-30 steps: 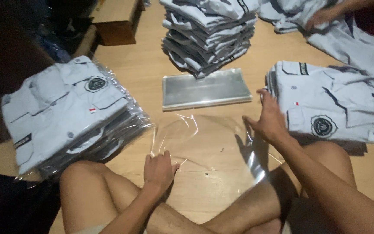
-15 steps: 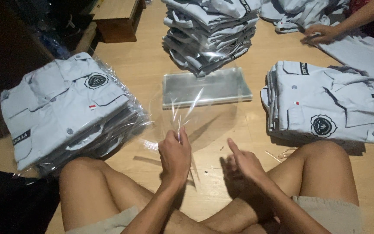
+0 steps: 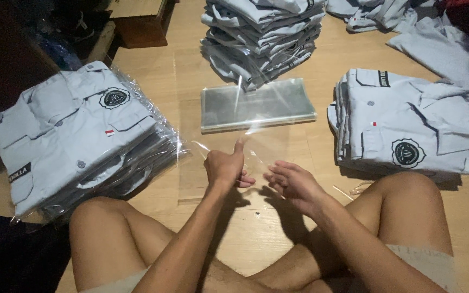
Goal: The person places folded shirts into individual plastic bags by hand and seals them before placing them into a stack.
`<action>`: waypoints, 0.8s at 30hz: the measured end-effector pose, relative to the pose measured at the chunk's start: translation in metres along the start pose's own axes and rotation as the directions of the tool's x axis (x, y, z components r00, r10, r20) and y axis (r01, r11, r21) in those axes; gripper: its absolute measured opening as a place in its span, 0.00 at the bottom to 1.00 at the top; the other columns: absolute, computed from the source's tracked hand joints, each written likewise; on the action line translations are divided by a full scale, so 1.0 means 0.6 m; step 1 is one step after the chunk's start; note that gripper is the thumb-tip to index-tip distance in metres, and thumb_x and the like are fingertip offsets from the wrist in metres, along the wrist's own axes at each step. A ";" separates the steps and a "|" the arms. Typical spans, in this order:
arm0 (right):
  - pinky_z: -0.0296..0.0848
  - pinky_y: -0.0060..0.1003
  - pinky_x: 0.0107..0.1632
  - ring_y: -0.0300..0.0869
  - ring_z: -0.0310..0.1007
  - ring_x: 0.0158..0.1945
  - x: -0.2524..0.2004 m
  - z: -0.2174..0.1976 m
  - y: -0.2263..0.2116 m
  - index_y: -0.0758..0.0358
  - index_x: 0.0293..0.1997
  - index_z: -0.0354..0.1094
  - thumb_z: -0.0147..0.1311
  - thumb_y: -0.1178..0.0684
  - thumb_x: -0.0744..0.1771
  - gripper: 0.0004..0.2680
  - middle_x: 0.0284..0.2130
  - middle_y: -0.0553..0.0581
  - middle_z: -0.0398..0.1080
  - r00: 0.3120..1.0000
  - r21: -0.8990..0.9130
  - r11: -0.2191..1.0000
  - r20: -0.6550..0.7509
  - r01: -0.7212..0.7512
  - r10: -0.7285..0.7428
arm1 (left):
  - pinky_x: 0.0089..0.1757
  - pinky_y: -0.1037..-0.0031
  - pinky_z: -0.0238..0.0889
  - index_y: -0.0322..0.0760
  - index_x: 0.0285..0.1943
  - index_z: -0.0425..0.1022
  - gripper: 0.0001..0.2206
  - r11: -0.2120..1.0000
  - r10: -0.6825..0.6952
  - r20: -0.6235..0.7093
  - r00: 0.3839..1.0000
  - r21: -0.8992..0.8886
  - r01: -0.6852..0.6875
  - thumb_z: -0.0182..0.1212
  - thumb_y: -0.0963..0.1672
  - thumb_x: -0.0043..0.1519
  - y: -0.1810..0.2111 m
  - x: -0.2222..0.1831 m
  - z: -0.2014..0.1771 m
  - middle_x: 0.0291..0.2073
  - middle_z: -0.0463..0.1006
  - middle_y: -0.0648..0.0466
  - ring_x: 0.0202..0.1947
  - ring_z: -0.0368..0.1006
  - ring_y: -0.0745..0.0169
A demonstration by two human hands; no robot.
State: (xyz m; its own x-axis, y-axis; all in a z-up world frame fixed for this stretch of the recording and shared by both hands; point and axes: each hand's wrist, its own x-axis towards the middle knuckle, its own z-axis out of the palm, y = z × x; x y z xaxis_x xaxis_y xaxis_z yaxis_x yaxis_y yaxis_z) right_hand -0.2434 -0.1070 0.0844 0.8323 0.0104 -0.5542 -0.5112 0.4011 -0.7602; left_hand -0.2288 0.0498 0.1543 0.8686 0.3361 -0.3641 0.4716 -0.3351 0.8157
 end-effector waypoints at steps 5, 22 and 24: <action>0.74 0.31 0.44 0.41 0.74 0.40 -0.011 -0.014 -0.031 0.57 0.67 0.59 0.60 0.62 0.65 0.22 0.44 0.64 0.73 0.987 -0.067 0.990 -0.090 0.124 -0.130 | 0.34 0.62 0.61 0.34 0.40 0.70 0.21 0.761 0.510 0.112 0.853 0.404 -0.508 0.68 0.55 0.60 0.001 -0.041 -0.053 0.30 0.68 0.44 0.34 0.67 0.50; 0.59 0.67 0.66 0.67 0.70 0.62 -0.040 0.026 -0.050 0.41 0.73 0.24 0.58 0.53 0.68 0.34 0.60 0.81 0.59 0.909 0.083 0.906 -0.070 0.416 -0.411 | 0.34 0.67 0.75 0.40 0.37 0.84 0.04 0.827 0.486 -0.054 0.872 0.349 -0.440 0.72 0.39 0.57 -0.073 0.075 -0.013 0.28 0.84 0.51 0.33 0.83 0.55; 0.60 0.65 0.65 0.64 0.71 0.60 -0.053 0.046 -0.034 0.56 0.72 0.26 0.66 0.46 0.63 0.39 0.61 0.80 0.61 0.955 0.053 0.954 -0.029 0.295 -0.294 | 0.32 0.65 0.74 0.39 0.34 0.83 0.07 0.828 0.500 -0.073 0.863 0.332 -0.451 0.76 0.38 0.51 -0.039 0.066 -0.025 0.24 0.83 0.51 0.28 0.82 0.54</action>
State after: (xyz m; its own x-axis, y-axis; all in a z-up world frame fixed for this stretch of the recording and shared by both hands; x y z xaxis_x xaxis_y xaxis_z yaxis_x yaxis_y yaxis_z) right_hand -0.2534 -0.0906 0.1269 0.9392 -0.1349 -0.3157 -0.2304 0.4340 -0.8709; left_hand -0.2075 0.0840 0.1276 0.9741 0.1874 0.1262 0.0493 -0.7214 0.6908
